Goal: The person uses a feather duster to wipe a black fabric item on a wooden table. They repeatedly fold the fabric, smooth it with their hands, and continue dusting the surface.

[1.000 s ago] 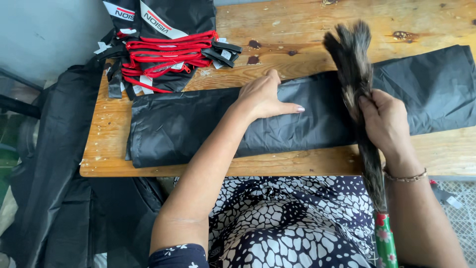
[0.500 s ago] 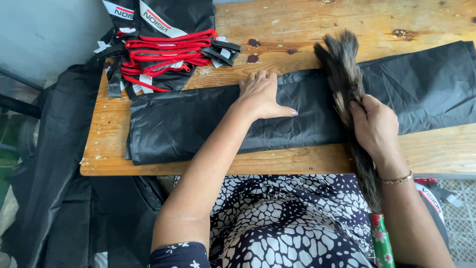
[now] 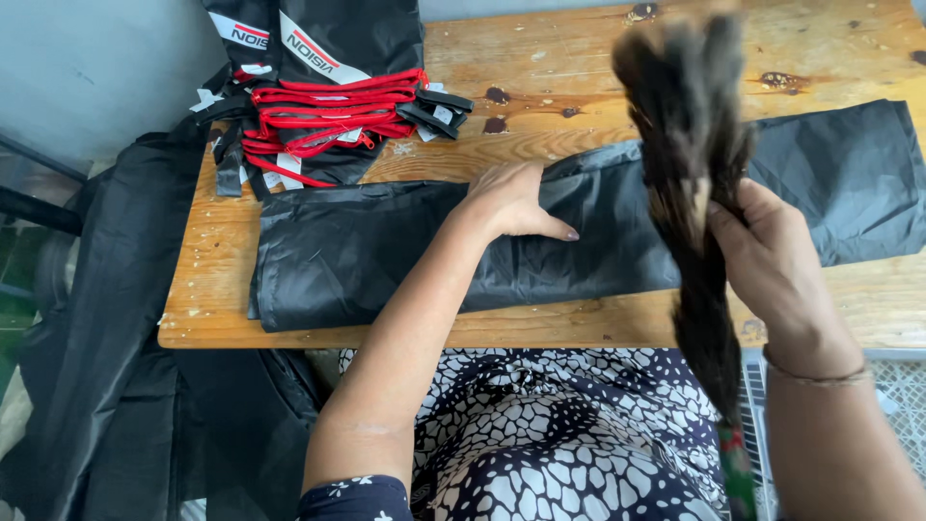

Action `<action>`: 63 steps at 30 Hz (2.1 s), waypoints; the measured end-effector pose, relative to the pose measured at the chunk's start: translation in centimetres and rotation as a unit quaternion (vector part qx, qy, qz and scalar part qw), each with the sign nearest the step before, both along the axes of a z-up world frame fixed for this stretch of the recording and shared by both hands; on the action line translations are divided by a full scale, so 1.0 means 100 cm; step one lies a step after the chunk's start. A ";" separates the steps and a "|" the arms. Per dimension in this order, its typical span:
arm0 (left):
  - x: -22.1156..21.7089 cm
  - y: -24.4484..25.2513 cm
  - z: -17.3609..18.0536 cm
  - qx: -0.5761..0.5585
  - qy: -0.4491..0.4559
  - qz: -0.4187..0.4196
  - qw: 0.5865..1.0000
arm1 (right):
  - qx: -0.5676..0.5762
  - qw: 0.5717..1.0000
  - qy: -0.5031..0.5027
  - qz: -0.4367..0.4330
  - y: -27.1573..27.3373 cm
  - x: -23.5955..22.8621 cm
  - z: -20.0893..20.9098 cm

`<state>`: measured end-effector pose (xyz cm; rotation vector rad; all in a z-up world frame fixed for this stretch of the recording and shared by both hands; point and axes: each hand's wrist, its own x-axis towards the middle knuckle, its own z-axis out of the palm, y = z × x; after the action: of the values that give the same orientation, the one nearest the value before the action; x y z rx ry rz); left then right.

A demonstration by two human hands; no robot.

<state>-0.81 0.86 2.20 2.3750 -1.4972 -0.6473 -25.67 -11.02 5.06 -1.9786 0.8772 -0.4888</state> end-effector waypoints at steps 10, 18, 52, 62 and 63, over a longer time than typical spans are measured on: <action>-0.004 0.004 -0.015 0.029 0.087 -0.024 0.996 | -0.242 0.952 0.102 0.158 -0.020 0.036 0.044; -0.027 0.025 0.005 0.062 -0.038 -0.087 0.994 | -0.366 0.875 0.240 0.207 -0.061 0.148 -0.001; -0.088 0.052 0.009 -0.051 -0.137 -0.101 0.984 | -0.253 0.801 0.471 0.271 -0.077 0.153 -0.062; -0.100 0.067 0.020 -0.148 -0.146 -0.089 0.974 | -0.398 0.809 0.368 0.226 -0.070 0.111 0.025; -0.103 0.067 0.023 -0.164 -0.147 -0.091 0.971 | -0.443 0.812 0.321 0.202 -0.074 0.104 0.033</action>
<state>-11.10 7.57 4.54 2.1631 -1.7967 -0.0670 -15.26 -18.41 8.31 -3.2174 0.5968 0.0959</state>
